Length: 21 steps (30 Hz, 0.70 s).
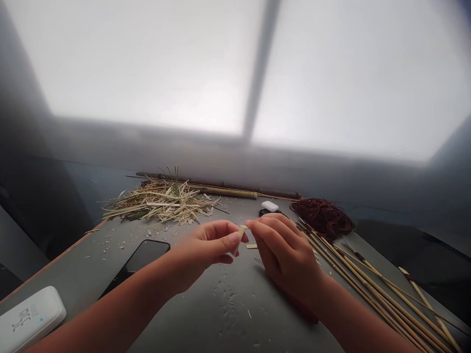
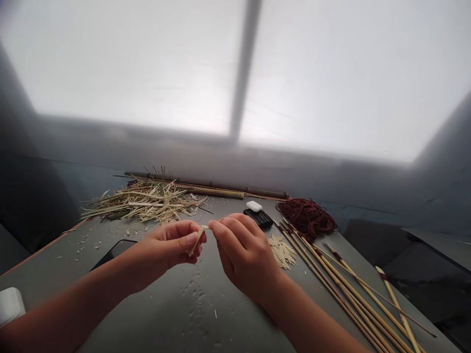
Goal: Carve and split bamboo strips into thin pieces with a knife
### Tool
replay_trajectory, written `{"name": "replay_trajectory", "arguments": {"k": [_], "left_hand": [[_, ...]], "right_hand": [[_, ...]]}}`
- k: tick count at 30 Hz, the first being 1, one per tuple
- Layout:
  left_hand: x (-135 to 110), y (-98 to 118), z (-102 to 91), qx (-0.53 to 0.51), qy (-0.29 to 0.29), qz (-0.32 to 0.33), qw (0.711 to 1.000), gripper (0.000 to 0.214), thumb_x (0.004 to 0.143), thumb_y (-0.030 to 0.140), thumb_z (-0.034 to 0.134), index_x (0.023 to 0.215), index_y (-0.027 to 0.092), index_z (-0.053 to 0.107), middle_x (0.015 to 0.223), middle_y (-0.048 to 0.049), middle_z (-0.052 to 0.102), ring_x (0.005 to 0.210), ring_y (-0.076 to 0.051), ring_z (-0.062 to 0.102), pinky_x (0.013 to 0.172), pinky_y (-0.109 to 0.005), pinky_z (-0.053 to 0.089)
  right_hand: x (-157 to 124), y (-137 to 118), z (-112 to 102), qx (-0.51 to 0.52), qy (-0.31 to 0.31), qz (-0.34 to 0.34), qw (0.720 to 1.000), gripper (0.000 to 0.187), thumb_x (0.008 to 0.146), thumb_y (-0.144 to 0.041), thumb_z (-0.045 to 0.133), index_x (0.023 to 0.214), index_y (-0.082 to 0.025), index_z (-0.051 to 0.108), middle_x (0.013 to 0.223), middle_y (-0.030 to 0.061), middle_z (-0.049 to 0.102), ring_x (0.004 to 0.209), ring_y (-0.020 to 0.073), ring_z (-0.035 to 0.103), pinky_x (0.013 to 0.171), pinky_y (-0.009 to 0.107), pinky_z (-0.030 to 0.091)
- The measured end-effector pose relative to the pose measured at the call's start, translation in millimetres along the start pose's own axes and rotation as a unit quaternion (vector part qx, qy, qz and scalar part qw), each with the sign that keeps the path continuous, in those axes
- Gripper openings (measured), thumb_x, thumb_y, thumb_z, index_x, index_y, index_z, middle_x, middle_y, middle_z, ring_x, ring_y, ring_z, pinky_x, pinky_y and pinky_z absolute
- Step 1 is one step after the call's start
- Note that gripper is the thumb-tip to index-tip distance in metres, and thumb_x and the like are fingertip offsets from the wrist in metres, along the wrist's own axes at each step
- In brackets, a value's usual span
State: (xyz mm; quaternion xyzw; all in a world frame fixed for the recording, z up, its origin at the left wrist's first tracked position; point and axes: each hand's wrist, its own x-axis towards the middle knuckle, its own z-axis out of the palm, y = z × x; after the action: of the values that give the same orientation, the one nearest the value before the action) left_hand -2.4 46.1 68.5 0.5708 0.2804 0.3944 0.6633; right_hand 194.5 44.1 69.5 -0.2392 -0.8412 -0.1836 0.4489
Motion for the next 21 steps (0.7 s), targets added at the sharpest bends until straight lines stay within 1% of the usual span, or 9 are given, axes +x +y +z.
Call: {"name": "replay_trajectory", "arguments": {"k": [2,4,8,11,14,16,19,21], "left_hand": [[-0.4,-0.4,2.8,-0.052,-0.005,-0.032,0.998,0.019,0.082,0.038,0.068,0.075,0.021,0.066,0.076,0.0017,0.06,0.072,-0.01,0.058,0.068,-0.022,0.048],[-0.3,-0.2,5.4,-0.089,-0.017,-0.054,0.994,0.021,0.082,0.039,0.069,0.074,0.019,0.064,0.079,0.0009,0.061,0.071,-0.01,0.058,0.066,-0.021,0.048],[0.7,1.1,6.8,-0.137,-0.028,-0.091,0.986,0.024,0.081,0.039,0.07,0.076,0.018,0.063,0.074,0.0006,0.058,0.065,-0.009,0.053,0.061,-0.021,0.046],[0.6,1.2,4.7,-0.13,-0.022,-0.113,0.985,0.025,0.078,0.038,0.073,0.073,0.017,0.06,0.072,0.0022,0.053,0.064,-0.008,0.047,0.061,-0.02,0.044],[-0.4,0.6,1.7,-0.089,-0.023,-0.124,0.988,0.03,0.075,0.039,0.075,0.072,0.018,0.053,0.073,0.003,0.052,0.068,-0.009,0.047,0.062,-0.021,0.041],[-0.8,0.4,0.5,-0.045,-0.029,-0.12,0.991,0.032,0.075,0.04,0.074,0.072,0.019,0.05,0.073,0.0034,0.053,0.068,-0.01,0.047,0.063,-0.022,0.039],[-1.1,1.5,1.5,0.068,-0.018,-0.082,0.994,0.026,0.078,0.036,0.068,0.073,0.019,0.05,0.07,0.0035,0.054,0.068,-0.011,0.045,0.064,-0.024,0.035],[-1.8,3.4,4.0,0.164,0.005,-0.042,0.986,0.02,0.08,0.032,0.063,0.073,0.02,0.05,0.069,0.0039,0.051,0.068,-0.012,0.043,0.063,-0.025,0.033]], "right_hand": [[-0.4,-1.0,0.3,0.006,0.003,0.0,1.0,0.039,0.087,-0.003,0.049,0.12,-0.022,0.057,0.085,0.0054,0.063,0.08,0.0199,0.057,0.074,0.035,0.053],[-0.5,-1.6,0.2,0.009,0.008,-0.001,1.0,0.038,0.087,-0.004,0.051,0.121,-0.022,0.057,0.083,0.0049,0.062,0.078,0.0191,0.055,0.072,0.034,0.052],[-0.2,-1.2,-0.3,-0.006,0.015,-0.011,1.0,0.03,0.087,-0.004,0.054,0.11,-0.022,0.06,0.078,0.0035,0.058,0.074,0.0171,0.051,0.068,0.031,0.05],[0.4,-0.7,-0.4,-0.023,0.01,-0.026,0.999,0.025,0.089,-0.003,0.051,0.102,-0.022,0.061,0.079,0.0031,0.058,0.075,0.0165,0.052,0.069,0.03,0.05],[1.3,-1.0,-0.1,-0.033,-0.009,-0.046,0.998,0.023,0.09,-0.003,0.048,0.1,-0.02,0.06,0.078,0.0035,0.058,0.074,0.0162,0.051,0.069,0.031,0.048],[1.7,-1.8,0.0,-0.034,-0.024,-0.056,0.998,0.024,0.089,-0.001,0.045,0.095,-0.019,0.06,0.076,0.0033,0.058,0.072,0.0159,0.049,0.068,0.031,0.047],[2.2,-3.6,-0.2,-0.028,-0.051,-0.063,0.996,0.025,0.086,0.001,0.043,0.086,-0.019,0.058,0.074,0.0029,0.058,0.076,0.0167,0.049,0.072,0.033,0.045],[2.6,-4.8,-0.3,-0.025,-0.062,-0.061,0.996,0.025,0.085,0.001,0.042,0.084,-0.019,0.058,0.074,0.003,0.059,0.079,0.0174,0.049,0.075,0.034,0.044]]}}
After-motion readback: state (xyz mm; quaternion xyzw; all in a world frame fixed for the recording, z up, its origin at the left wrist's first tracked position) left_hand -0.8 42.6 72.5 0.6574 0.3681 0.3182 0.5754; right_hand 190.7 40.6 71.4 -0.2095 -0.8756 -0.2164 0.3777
